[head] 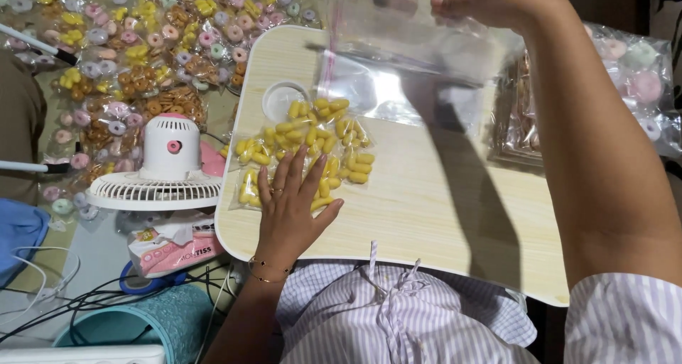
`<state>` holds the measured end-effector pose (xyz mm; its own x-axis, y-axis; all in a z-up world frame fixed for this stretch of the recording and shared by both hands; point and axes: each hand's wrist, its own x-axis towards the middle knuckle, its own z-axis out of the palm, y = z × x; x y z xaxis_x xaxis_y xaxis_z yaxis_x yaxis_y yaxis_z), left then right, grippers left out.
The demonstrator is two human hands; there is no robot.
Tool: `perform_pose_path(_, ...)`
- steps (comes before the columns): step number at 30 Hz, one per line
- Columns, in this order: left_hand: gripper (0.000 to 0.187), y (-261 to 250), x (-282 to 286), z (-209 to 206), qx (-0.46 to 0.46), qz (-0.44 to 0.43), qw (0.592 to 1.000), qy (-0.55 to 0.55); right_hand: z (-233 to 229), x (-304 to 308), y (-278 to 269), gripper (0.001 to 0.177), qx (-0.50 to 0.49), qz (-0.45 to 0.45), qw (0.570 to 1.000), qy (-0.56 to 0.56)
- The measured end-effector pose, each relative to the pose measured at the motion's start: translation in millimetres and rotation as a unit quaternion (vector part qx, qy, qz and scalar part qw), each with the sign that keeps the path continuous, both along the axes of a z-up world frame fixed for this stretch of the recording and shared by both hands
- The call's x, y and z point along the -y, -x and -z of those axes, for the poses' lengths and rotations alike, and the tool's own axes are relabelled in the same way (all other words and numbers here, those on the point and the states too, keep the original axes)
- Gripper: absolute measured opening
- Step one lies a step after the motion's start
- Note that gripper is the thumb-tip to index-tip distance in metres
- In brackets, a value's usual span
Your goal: The person sorts colorful donut-shaped and capsule-shaped items into small plastic bags by hand, then places the filled bags into a larger container.
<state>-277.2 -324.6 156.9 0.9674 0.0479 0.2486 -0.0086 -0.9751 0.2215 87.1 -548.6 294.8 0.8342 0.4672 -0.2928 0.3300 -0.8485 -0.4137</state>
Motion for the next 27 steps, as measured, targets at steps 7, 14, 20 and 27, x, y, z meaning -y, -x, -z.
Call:
perform_pose_path(7, 0.104, -0.4, 6.0, -6.0, 0.014, -0.016, 0.997, -0.068, 0.3, 3.8, 7.7, 0.009, -0.027, -0.051, 0.998, -0.031)
perform_pose_path(14, 0.084, -157.3, 39.2, -78.8, 0.039, 0.163, 0.980, -0.106, 30.4, 8.6, -12.6, 0.007, -0.015, -0.065, 0.996, -0.051)
perform_pose_path(20, 0.092, -270.6, 35.5, 2.3, 0.131, 0.158, 0.963, -0.173, 37.4, 10.0, -14.0, 0.017, -0.102, -0.016, 0.982, -0.157)
perform_pose_path(27, 0.037, -288.8, 33.7, 2.8, 0.217, 0.174, 0.938, -0.209, 52.8, 17.5, -20.0, 0.019, -0.077, 0.024, 0.988, -0.130)
